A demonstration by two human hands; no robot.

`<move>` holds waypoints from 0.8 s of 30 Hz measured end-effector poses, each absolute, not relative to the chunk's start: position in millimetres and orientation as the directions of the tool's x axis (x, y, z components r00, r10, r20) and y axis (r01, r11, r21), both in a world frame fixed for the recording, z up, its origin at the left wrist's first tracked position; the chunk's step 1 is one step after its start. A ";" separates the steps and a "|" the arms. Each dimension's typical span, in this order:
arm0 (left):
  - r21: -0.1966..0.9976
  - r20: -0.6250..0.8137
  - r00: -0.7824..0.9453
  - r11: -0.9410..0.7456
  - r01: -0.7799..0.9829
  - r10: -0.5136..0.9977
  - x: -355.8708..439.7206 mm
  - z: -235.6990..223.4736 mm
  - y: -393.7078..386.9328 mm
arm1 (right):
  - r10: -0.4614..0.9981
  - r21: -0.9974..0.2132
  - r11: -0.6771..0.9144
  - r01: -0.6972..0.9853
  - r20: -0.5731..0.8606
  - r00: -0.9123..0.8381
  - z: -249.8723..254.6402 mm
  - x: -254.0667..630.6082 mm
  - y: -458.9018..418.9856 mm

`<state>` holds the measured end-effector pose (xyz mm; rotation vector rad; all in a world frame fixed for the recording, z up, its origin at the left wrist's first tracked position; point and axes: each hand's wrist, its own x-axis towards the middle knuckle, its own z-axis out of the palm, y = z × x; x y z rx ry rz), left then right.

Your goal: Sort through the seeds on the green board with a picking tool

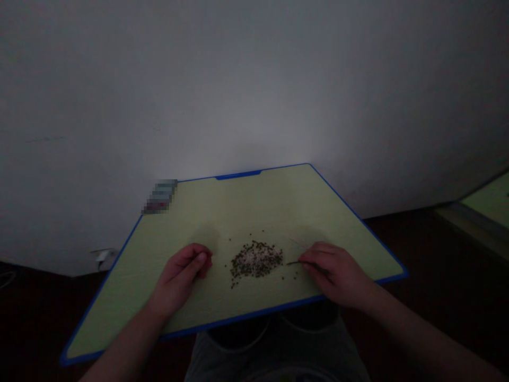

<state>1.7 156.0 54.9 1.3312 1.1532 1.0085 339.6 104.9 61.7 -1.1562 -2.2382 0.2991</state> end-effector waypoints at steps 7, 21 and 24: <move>0.994 -0.032 0.172 0.014 0.108 0.985 4.6 57.3 156.2 | 0.814 -0.447 0.574 0.686 0.406 -0.417 59.7 335.5 104.7; 0.996 -0.035 0.180 0.021 0.082 0.983 1.9 54.5 154.7 | 0.806 -0.442 0.583 0.681 0.424 -0.414 61.0 333.2 106.4; 0.997 -0.026 0.184 0.012 0.075 0.983 1.9 55.4 154.9 | 0.810 -0.446 0.575 0.686 0.428 -0.401 59.2 334.2 104.5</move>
